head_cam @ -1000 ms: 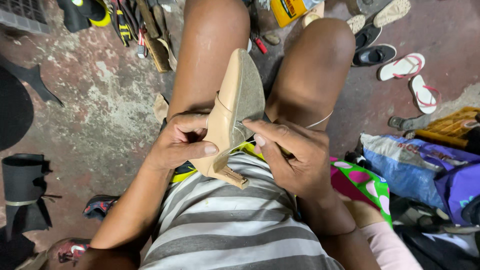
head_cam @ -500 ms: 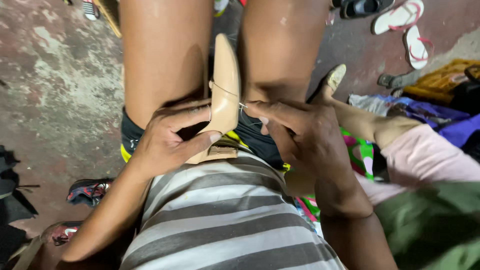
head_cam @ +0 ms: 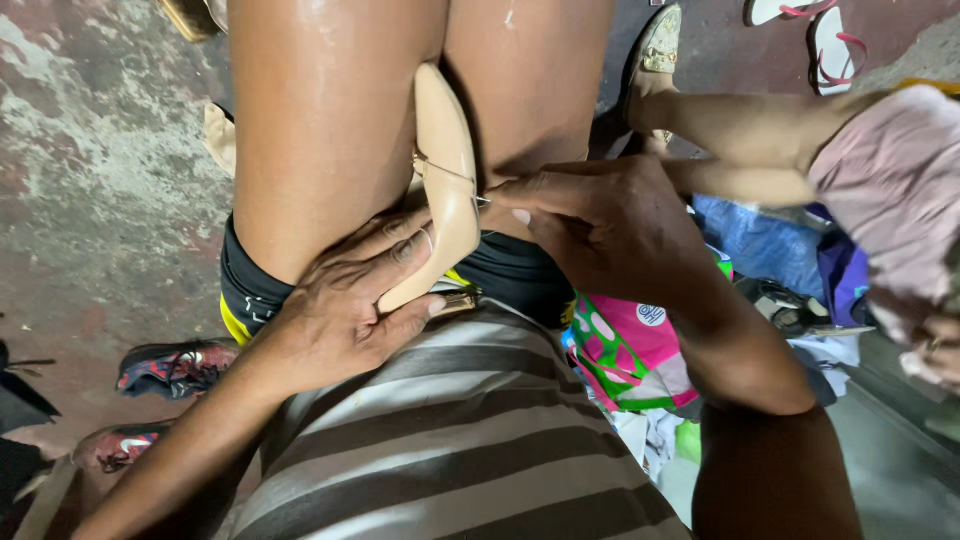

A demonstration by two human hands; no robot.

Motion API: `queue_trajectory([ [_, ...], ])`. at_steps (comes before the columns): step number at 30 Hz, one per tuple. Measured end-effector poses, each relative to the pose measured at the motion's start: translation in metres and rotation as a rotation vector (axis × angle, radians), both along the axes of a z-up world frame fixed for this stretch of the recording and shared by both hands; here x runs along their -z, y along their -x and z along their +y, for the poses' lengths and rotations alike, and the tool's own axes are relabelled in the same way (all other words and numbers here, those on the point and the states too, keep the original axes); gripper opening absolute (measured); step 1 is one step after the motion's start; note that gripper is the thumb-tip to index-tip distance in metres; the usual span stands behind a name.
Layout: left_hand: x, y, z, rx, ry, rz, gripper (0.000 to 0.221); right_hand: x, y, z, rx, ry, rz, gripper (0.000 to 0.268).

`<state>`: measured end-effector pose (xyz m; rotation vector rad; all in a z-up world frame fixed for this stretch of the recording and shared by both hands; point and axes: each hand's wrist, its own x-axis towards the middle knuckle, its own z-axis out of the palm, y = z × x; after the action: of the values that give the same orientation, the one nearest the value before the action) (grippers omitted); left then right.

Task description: The person sews a beige high-heeled shoe by hand, pulling a white thread through the material and tying knots to secure the sole and upper parts.

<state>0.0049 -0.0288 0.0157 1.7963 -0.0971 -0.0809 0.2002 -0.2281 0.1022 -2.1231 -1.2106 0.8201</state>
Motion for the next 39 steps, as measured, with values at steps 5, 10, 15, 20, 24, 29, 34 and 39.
queue_trajectory([
  [5,-0.003,-0.011,-0.005,0.017,-0.024,0.0,0.055,-0.008,-0.011,0.004,-0.038,0.117,-0.006,0.027],
  [10,-0.004,-0.023,-0.004,0.075,-0.026,-0.002,0.048,-0.011,-0.019,0.009,-0.229,-0.017,-0.32,0.035],
  [15,-0.004,-0.029,-0.006,0.076,-0.067,-0.037,0.045,0.0,-0.031,0.004,-0.165,0.127,-0.076,0.036],
  [20,-0.007,-0.032,-0.007,0.082,-0.078,-0.007,0.046,0.008,-0.033,0.011,-0.126,0.153,0.02,0.014],
  [24,-0.016,-0.036,-0.01,0.012,-0.096,-0.042,0.047,0.008,-0.034,0.015,-0.196,0.137,-0.082,0.013],
  [29,-0.032,-0.01,0.004,-0.357,0.117,0.079,0.006,0.01,-0.027,0.0,-0.103,0.13,0.054,0.009],
  [34,-0.042,0.022,0.051,-0.605,0.442,0.559,0.014,0.02,-0.019,-0.024,0.077,-0.031,0.227,0.014],
  [39,-0.037,0.012,0.072,-0.544,-0.479,0.291,0.021,0.025,-0.005,-0.03,0.208,-0.047,0.27,0.014],
])
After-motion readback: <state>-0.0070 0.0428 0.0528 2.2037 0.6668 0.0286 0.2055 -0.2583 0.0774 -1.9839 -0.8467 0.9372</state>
